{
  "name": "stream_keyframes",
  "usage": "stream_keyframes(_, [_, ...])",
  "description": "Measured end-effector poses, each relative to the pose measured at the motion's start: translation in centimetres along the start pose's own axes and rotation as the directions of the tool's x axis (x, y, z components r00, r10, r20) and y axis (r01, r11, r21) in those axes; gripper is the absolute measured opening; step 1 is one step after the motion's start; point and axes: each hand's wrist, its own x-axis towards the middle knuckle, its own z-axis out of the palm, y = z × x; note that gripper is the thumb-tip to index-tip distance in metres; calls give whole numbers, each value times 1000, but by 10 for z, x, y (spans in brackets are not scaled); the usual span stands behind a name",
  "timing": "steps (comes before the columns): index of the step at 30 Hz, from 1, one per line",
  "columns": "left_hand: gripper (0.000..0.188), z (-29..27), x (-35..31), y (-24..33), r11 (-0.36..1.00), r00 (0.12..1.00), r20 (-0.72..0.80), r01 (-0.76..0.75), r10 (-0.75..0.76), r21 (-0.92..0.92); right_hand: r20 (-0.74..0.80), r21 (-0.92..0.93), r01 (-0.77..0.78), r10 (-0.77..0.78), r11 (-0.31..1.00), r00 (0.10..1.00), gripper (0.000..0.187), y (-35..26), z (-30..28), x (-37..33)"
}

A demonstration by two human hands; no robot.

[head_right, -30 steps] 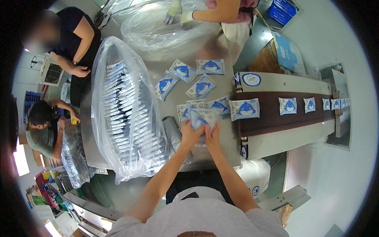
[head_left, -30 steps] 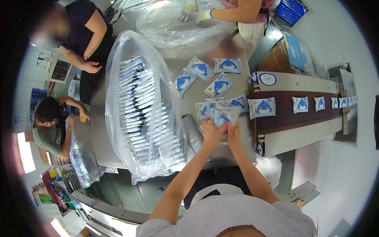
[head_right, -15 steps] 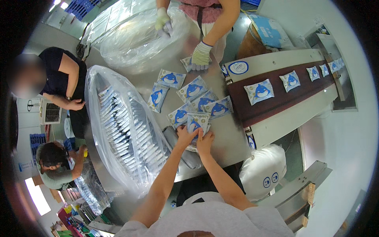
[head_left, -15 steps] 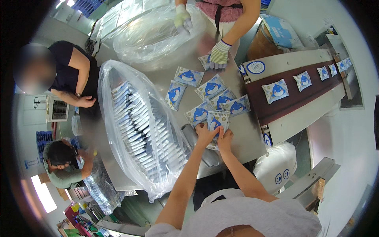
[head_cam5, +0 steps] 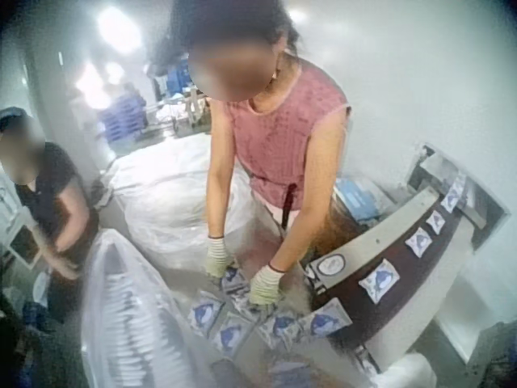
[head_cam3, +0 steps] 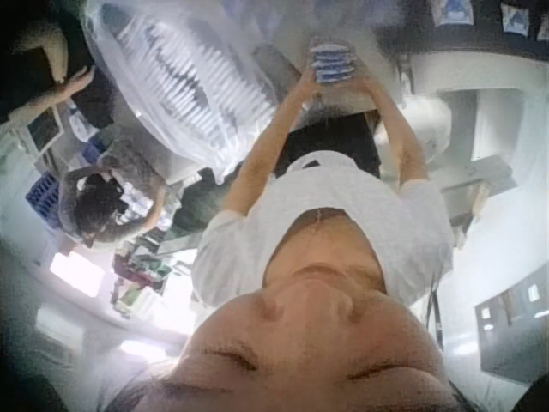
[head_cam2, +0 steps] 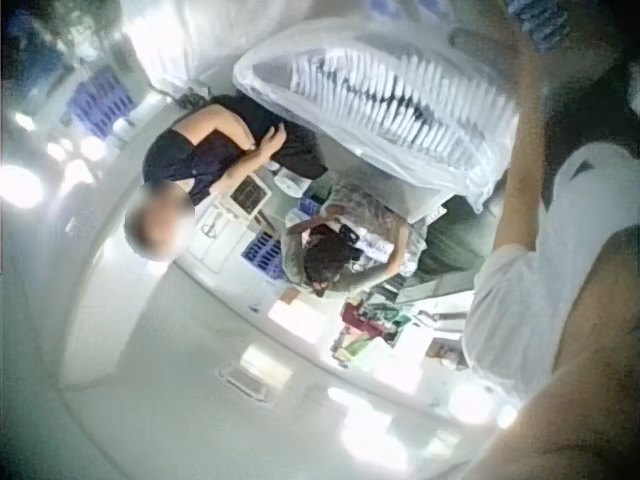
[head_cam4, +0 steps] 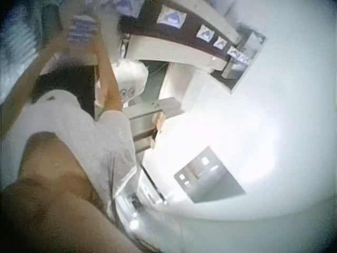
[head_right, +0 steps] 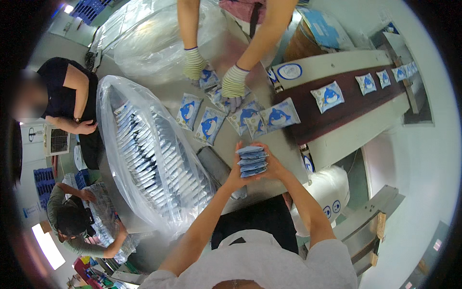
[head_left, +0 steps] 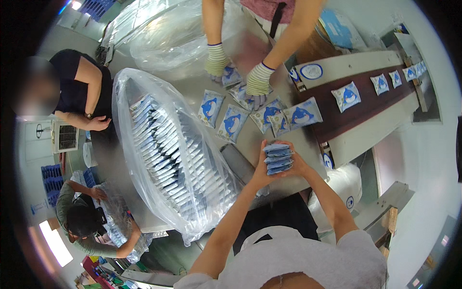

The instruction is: The person organizes and stacks small blue and white packets from a conveyor belt into a large plastic bag on a metal table by hand.

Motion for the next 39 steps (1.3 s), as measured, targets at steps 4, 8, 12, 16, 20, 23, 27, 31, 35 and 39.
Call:
stream_keyframes(4, [49,-39,-42,38,876,849,229,436,-477,208,-43,-595,-197,214,780,976,98,-63,4,-2])
stream_keyframes(8, [20,-91,-24,128,814,877,25,435,-480,385,-85,-955,-113,112,274,990,101,-56,22,-26])
stream_keyframes(12, [31,-211,25,174,815,993,-106,110,-61,569,-263,-839,-401,371,368,891,104,-44,12,-3])
stream_keyframes(16, [62,-350,112,207,296,973,12,-81,230,952,-36,96,-442,447,892,894,103,-118,35,68])
stream_keyframes(20, [94,-431,191,188,-73,993,59,-51,101,996,365,402,-386,241,831,899,93,-104,115,162])
stream_keyframes(23, [95,-464,248,158,-78,980,140,-152,-141,985,333,551,-409,258,728,907,86,-89,222,268])
stream_keyframes(27, [47,-502,302,117,-25,833,125,-165,-539,986,-64,-27,87,-89,996,994,82,-96,267,408])
stream_keyframes(31, [17,-496,294,103,37,912,207,-208,-354,978,133,-926,237,-336,293,933,76,-73,252,448])
stream_keyframes(35, [18,-470,304,110,-38,919,298,-318,-258,947,345,-938,309,-332,-157,878,73,-38,267,468])
stream_keyframes(39, [21,-488,297,112,-48,947,276,-287,-164,957,435,-900,432,-64,-59,898,76,-46,283,486])
